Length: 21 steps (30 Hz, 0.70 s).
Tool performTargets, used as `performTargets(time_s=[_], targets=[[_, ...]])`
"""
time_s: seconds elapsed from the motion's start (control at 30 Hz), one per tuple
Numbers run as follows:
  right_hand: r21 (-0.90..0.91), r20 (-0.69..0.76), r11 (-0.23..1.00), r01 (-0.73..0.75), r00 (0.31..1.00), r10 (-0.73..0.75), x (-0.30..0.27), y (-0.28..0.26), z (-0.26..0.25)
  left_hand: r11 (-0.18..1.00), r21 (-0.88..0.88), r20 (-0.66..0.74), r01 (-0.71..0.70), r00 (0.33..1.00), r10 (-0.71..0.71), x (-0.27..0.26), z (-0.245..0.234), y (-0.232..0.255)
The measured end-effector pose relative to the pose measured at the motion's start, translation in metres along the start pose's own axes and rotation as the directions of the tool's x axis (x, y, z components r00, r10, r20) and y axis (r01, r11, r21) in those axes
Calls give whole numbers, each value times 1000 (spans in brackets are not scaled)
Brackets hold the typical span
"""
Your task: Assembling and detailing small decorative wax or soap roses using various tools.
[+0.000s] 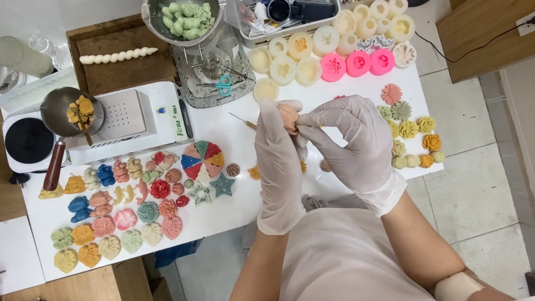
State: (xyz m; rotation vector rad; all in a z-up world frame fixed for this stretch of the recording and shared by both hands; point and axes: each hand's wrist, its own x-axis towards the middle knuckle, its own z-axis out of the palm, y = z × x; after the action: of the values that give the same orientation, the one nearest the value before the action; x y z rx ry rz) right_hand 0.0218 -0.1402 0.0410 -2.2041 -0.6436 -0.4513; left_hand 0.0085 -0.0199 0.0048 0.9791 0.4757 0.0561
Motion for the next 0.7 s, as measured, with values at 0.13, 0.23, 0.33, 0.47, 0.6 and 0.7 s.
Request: performTargets(time_s=[0.13,0.23,0.33,0.47,0.6,0.7], targets=[[-7,-42,999,41,998,-41,-3,4,1,999,-37,7,29,1000,-28,-4,6,2],[-10,-49,998,59,997,-60,-2,6,3,999,-30,-5,26,1000,-26,-2,8,0],[12,-42,998,63,997,-63,-1,6,3,998,-67,-8,16,1000,-17,-1,7,-3],[22,-30,998,58,998,-57,-2,7,6,998,-63,-7,-6,1000,5,2,3,-9],[40,-36,998,48,998,-47,-4,8,7,999,-45,-13,-8,1000,8,5,0,-12],[78,-38,996,50,998,-47,0,2,3,997,-52,-17,62,998,-63,6,-3,-6]])
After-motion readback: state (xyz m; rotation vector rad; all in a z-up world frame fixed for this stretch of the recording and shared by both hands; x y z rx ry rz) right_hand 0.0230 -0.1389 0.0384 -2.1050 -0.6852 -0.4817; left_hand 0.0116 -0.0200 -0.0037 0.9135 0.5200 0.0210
